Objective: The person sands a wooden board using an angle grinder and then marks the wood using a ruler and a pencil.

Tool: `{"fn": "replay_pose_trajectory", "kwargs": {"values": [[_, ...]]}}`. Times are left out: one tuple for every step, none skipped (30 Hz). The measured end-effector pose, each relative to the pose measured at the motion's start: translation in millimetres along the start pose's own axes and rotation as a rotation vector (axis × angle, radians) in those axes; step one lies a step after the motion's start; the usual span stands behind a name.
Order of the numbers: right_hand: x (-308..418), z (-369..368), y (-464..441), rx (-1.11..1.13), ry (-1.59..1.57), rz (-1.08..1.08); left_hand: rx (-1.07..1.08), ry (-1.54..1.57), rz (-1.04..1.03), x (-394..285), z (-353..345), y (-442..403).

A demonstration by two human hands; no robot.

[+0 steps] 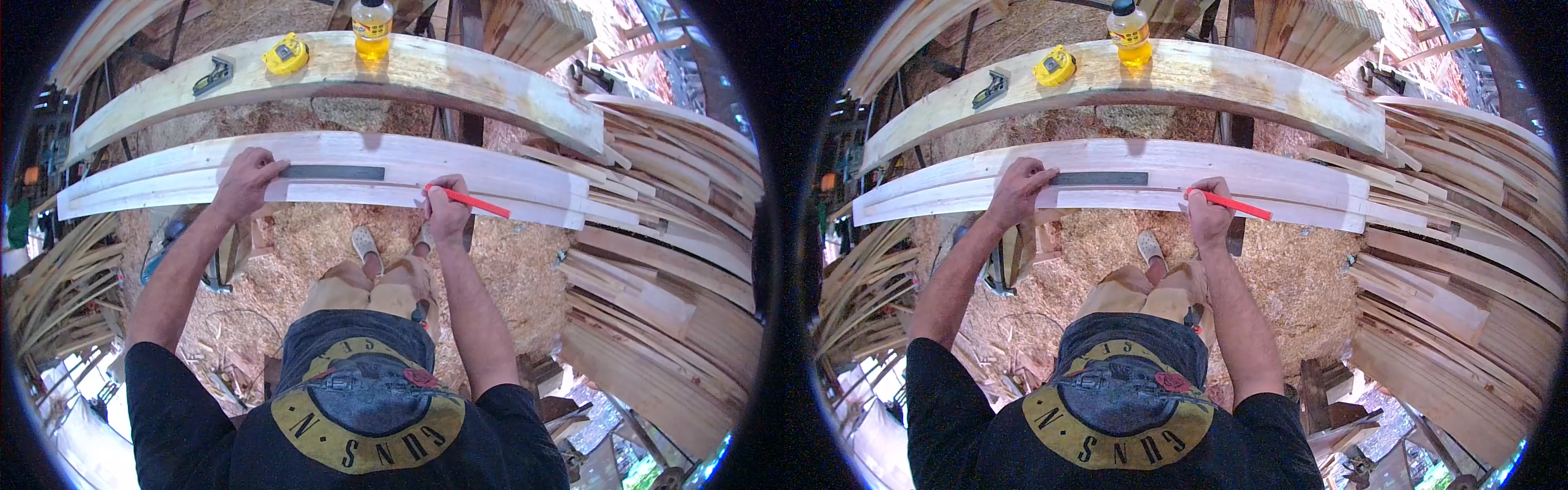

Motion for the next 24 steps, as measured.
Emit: {"fn": "replay_pose_trajectory", "kwargs": {"values": [[-2, 0, 0, 0.008, -0.003, 0.008, -0.003, -0.003, -0.003, 0, 0, 0], [-5, 0, 0, 0.017, -0.006, 0.016, -0.006, -0.002, -0.008, -1, 1, 1], [-5, -1, -1, 0.026, -0.009, 0.024, -0.009, -0.001, -0.012, -2, 1, 1], [-5, -1, -1, 0.016, -0.008, 0.029, -0.012, 0.001, -0.017, -3, 2, 1], [-7, -2, 0, 0.006, -0.006, 0.033, -0.014, -0.008, -0.019, -3, 1, 1], [-8, -2, 0, -0.003, -0.004, 0.037, -0.016, -0.018, -0.022, -4, 1, 2], [-8, -1, -1, -0.001, 0.039, 0.056, -0.019, -0.027, -0.023, -4, 1, 2], [-11, 0, -1, 0.002, 0.083, 0.074, -0.023, -0.031, -0.025, -4, 1, 2], [-8, -2, -1, 0.006, 0.125, 0.091, -0.027, -0.035, -0.026, -4, 1, 3], [-3, -4, 1, 0.014, 0.187, 0.147, -0.03, -0.039, -0.026, -5, 1, 4], [3, -9, 3, 0.021, 0.248, 0.203, -0.033, -0.04, -0.032, -5, 1, 4], [12, -15, 5, 0.029, 0.31, 0.26, -0.036, -0.043, -0.039, -6, 1, 4], [21, -24, 8, 0.043, 0.366, 0.286, -0.04, -0.045, -0.045, -6, 2, 4], [30, -33, 12, 0.057, 0.421, 0.311, -0.041, -0.056, -0.046, -7, 3, 4], [34, -41, 16, 0.072, 0.478, 0.334, -0.041, -0.065, -0.046, -9, 5, 4], [31, -44, 20, 0.083, 0.493, 0.318, -0.038, -0.069, -0.047, -11, 3, 5], [30, -48, 20, 0.091, 0.505, 0.309, -0.038, -0.068, -0.046, -10, 2, 4], [29, -52, 19, 0.101, 0.516, 0.302, -0.039, -0.068, -0.044, -10, 2, 4], [24, -52, 19, 0.102, 0.482, 0.298, -0.04, -0.069, -0.039, -9, 1, 5], [24, -55, 19, 0.115, 0.49, 0.336, -0.039, -0.08, -0.047, -8, 1, 7], [25, -57, 20, 0.126, 0.5, 0.374, -0.037, -0.09, -0.057, -10, 1, 7], [26, -59, 19, 0.137, 0.51, 0.414, -0.036, -0.099, -0.068, -12, 2, 5], [25, -58, 18, 0.123, 0.523, 0.415, -0.035, -0.098, -0.067, -13, 2, 5], [25, -58, 17, 0.111, 0.535, 0.416, -0.033, -0.098, -0.066, -13, 3, 5]]}}
Point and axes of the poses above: each hand's wrist, its own y-axis away from the middle knuckle, its own z-axis out of the back of the hand, x = y × z, the point moved 9 cm from there along -y, towards the middle knuckle, and after that the axes turned 6 degrees about z, right-handed, at the moved point
